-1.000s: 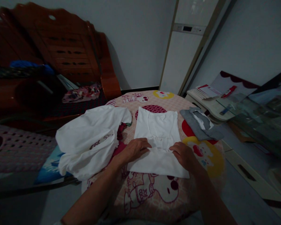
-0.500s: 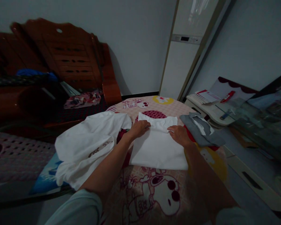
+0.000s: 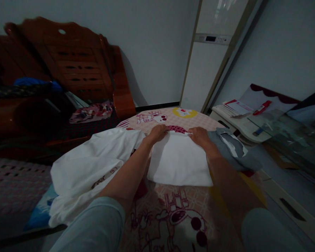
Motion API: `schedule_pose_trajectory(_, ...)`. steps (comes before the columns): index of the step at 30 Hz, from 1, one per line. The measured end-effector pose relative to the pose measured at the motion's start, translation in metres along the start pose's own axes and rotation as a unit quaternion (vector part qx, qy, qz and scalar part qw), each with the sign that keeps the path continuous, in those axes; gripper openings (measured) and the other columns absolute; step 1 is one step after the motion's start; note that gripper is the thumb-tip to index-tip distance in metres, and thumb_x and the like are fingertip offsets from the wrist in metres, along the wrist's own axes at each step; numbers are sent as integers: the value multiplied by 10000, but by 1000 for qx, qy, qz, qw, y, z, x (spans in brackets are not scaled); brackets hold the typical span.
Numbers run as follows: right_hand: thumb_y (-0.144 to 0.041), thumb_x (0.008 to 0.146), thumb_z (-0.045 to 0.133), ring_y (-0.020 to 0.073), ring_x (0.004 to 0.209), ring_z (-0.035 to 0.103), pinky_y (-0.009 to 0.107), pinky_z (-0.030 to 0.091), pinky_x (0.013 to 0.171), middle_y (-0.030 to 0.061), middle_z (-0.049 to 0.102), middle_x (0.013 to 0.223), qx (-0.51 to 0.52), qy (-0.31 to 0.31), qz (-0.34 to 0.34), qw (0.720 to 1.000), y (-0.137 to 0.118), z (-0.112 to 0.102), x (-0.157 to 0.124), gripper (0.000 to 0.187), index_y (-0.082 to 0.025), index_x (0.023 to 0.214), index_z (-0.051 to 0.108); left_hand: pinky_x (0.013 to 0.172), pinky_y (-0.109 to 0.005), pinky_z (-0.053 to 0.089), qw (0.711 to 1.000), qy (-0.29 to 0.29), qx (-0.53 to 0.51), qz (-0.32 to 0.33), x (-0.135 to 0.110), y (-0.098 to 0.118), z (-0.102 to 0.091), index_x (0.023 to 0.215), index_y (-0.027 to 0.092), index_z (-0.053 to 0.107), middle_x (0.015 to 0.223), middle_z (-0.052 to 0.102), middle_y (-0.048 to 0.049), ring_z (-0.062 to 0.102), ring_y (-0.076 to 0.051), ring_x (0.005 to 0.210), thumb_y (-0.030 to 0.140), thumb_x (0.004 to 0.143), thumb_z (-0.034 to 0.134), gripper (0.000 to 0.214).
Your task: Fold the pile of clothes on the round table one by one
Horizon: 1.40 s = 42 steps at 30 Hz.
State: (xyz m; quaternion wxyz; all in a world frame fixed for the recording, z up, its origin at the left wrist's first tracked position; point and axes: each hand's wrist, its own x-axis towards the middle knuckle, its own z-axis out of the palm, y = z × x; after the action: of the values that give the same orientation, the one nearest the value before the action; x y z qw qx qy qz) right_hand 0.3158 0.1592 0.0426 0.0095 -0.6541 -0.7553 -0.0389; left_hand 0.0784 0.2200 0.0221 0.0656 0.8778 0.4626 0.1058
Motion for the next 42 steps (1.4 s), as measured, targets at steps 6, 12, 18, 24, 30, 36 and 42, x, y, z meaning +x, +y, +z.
schedule_pose_trajectory(6, -279, 930, 525, 257, 1026, 637, 325, 439, 845, 119, 719, 1072, -28, -11, -1, 1000, 2, 11, 23, 262, -197, 1101, 706, 952, -301, 456, 999, -9, 40, 5, 23, -7, 2, 1158, 187, 673, 1168, 688, -94, 628, -218, 1084, 159, 888, 498, 323)
schedule_pose_trajectory(12, -186, 939, 438, 282, 1072, 583, 378, 397, 934, 178, 687, 1097, -30, 0, 15, 999, -3, 41, 25, 322, -115, 1137, 682, 1028, -439, 413, 996, 22, 57, -66, 25, -5, 35, 1221, 164, 635, 1230, 644, -151, 573, -284, 1174, 105, 876, 472, 386)
schedule_pose_trajectory(18, -200, 962, 368, 296, 1320, 414, 413, 294, 1088, 160, 501, 1435, 27, 107, 39, 993, -16, 74, -23, 429, -129, 1338, 563, 1146, -455, 326, 986, 134, -36, -96, -18, -7, 60, 1398, 106, 467, 1473, 444, -185, 388, -289, 1378, 82, 831, 520, 570)
schedule_pose_trajectory(24, -360, 969, 443, 296, 1398, 366, 477, 286, 1131, 98, 445, 1506, 103, 57, 33, 993, -22, 93, -49, 464, -233, 1411, 499, 1152, -486, 325, 987, 58, -135, -63, -58, -7, 65, 1363, 138, 506, 1459, 484, -161, 417, -295, 1377, 215, 838, 576, 536)
schedule_pose_trajectory(30, -243, 865, 516, 246, 1152, 619, 353, 442, 1033, 161, 666, 1241, 248, 133, 108, 954, 0, 70, -77, 395, -103, 1206, 660, 972, -340, 492, 952, 121, -223, -173, -109, -14, 29, 1277, 144, 589, 1228, 676, -112, 638, -222, 1109, 227, 881, 499, 415)
schedule_pose_trajectory(36, -297, 739, 579, 252, 842, 699, 329, 523, 795, 123, 752, 873, 299, 153, 269, 903, 4, 68, -148, 333, -126, 977, 738, 857, -313, 511, 931, 84, -292, -202, -171, 0, 30, 1114, 145, 679, 994, 742, -89, 687, -218, 922, 220, 811, 569, 331)
schedule_pose_trajectory(42, -383, 654, 610, 245, 734, 674, 330, 512, 724, 116, 734, 760, 347, 151, 298, 876, 1, 66, -183, 374, -120, 881, 749, 744, -290, 492, 876, 96, -423, -211, -189, 12, 37, 1087, 140, 666, 918, 717, -66, 654, -190, 826, 212, 757, 588, 347)
